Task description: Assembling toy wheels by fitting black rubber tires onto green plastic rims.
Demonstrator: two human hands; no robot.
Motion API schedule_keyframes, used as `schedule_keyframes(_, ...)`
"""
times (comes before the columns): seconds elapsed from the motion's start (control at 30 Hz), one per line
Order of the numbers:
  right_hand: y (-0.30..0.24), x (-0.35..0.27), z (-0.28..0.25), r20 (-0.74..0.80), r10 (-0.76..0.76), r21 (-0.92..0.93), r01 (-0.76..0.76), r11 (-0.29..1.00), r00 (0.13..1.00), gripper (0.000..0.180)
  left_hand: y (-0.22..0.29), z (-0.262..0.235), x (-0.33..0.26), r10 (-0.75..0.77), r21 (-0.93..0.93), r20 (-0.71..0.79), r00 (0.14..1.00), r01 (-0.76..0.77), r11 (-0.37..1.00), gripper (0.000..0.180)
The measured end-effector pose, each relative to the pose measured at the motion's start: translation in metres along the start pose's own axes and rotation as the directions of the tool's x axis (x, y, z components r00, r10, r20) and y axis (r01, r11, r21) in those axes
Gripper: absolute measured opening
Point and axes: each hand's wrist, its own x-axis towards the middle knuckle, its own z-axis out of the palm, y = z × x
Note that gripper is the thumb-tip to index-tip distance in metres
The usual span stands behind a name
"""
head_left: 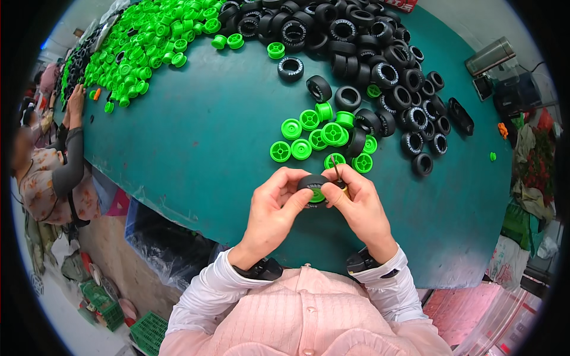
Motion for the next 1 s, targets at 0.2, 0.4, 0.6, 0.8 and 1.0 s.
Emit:
schedule_keyframes(0.2, 0.007, 0.0, 0.006, -0.055, -0.023, -0.068, 0.02, 0.997, 0.998, 0.021, 0.0, -0.001, -0.001, -0.101, -0.157, -0.012, 0.995, 0.098, 0.983, 0.021)
schedule_keyframes(0.4, 0.006, -0.006, 0.007, -0.075, -0.058, -0.025, 0.056, 0.998, 0.996, 0.022, 0.008, -0.003, 0.005, -0.112, -0.166, 0.015, 0.994, 0.113, 0.98, 0.023)
schedule_keyframes(0.6, 0.002, -0.008, 0.003, -0.038, -0.084, -0.062, 0.081, 0.995, 0.996, 0.023, 0.01, -0.011, 0.007, -0.091, -0.056, 0.061, 0.994, 0.094, 0.994, 0.027)
schedule_keyframes(0.8, -0.002, -0.001, 0.001, 0.001, 0.019, -0.009, -0.019, 1.0, 1.0, 0.026, 0.003, 0.003, 0.005, -0.123, -0.263, -0.049, 0.991, 0.106, 0.959, 0.026)
schedule_keyframes(1.0, 0.0, -0.005, 0.003, -0.057, -0.036, -0.035, 0.034, 0.999, 0.998, 0.026, 0.004, -0.007, 0.007, -0.079, -0.154, 0.044, 0.996, 0.085, 0.984, 0.026)
